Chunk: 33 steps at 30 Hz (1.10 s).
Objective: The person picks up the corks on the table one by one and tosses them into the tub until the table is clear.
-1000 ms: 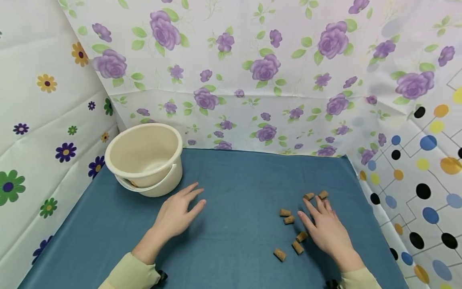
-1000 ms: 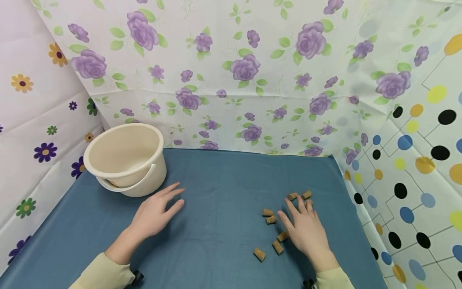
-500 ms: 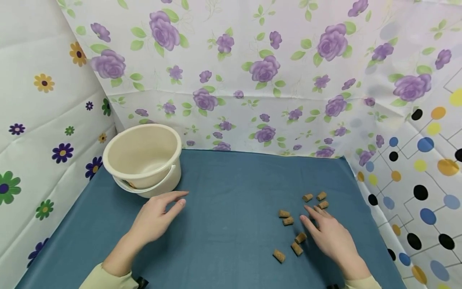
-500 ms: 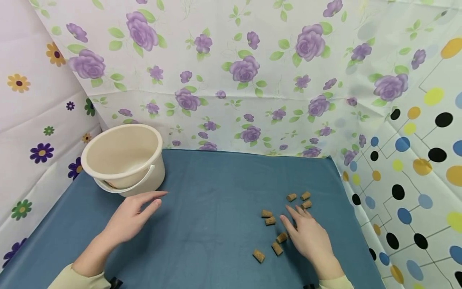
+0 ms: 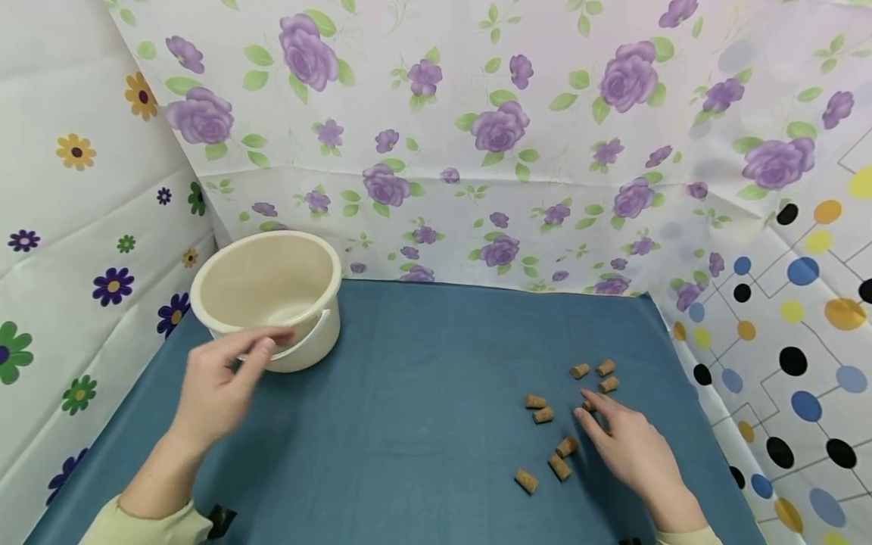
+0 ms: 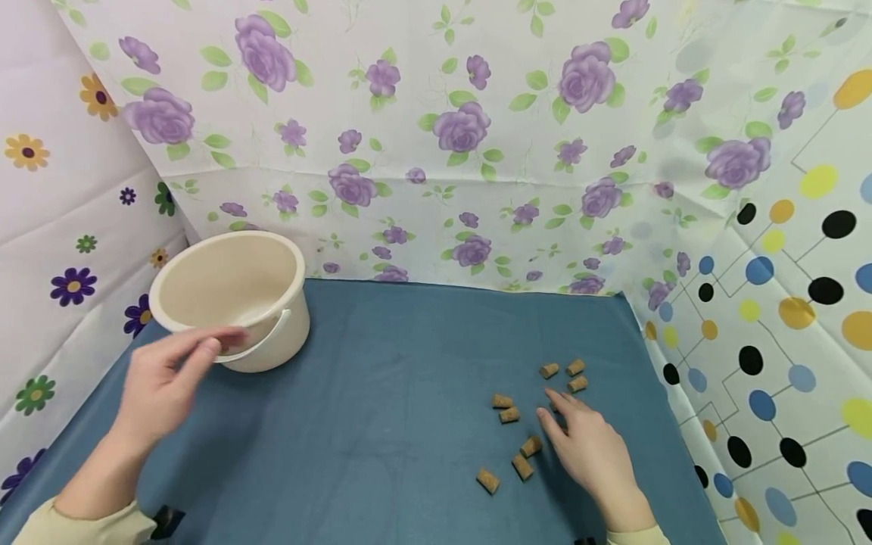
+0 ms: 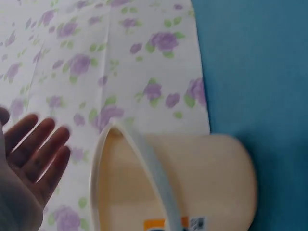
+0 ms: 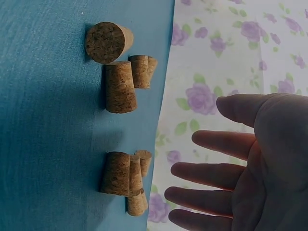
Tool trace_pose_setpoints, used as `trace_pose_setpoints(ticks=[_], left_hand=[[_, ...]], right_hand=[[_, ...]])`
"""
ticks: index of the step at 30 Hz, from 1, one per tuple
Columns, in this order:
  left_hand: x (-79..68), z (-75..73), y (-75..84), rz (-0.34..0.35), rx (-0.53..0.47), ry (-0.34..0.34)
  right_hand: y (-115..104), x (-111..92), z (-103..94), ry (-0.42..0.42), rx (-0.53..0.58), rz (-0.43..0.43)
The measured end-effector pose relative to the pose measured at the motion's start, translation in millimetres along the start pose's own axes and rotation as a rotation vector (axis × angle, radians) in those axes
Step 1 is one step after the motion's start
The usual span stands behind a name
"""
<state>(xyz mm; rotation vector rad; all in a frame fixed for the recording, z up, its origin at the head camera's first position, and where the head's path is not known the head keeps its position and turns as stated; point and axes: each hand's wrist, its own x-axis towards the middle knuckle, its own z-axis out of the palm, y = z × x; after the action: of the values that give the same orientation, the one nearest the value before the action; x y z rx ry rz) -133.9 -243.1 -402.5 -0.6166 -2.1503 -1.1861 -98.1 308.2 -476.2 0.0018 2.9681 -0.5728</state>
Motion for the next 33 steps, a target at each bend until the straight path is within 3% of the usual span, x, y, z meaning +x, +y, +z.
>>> trace_pose_setpoints(ticks=[2, 5, 9, 14, 19, 25, 28, 33], left_hand=[[8.8, -7.2, -4.6, -0.033, -0.023, 0.117], [23.8, -18.1, -12.0, -0.181, -0.034, 0.250], [40.3, -32.9, -22.5, -0.449, -0.003, 0.298], [50.7, -46.7, -38.8, -0.674, 0.059, 0.246], [59.4, -56.1, -61.6, -0.819, 0.119, 0.135], [66.1, -61.3, -89.4, -0.859, 0.042, 0.004], [67.1, -62.8, -95.9, -0.884, 0.007, -0.062], [67.1, -64.0, -102.8, -0.901, -0.009, -0.112]], right_hand=[[0.9, -0.2, 0.3, -0.005, 0.010, 0.005], [1.4, -0.5, 0.4, -0.018, 0.032, 0.021], [1.1, -1.3, 0.5, -0.029, 0.057, 0.046], [0.6, -2.7, -0.1, -0.040, 0.069, 0.078], [1.5, -2.3, -0.4, -0.044, 0.067, 0.084], [2.2, -1.2, 0.6, -0.044, 0.067, 0.069], [1.7, -1.1, 1.3, -0.047, 0.073, 0.069], [1.4, -1.1, 1.8, -0.058, 0.075, 0.081]])
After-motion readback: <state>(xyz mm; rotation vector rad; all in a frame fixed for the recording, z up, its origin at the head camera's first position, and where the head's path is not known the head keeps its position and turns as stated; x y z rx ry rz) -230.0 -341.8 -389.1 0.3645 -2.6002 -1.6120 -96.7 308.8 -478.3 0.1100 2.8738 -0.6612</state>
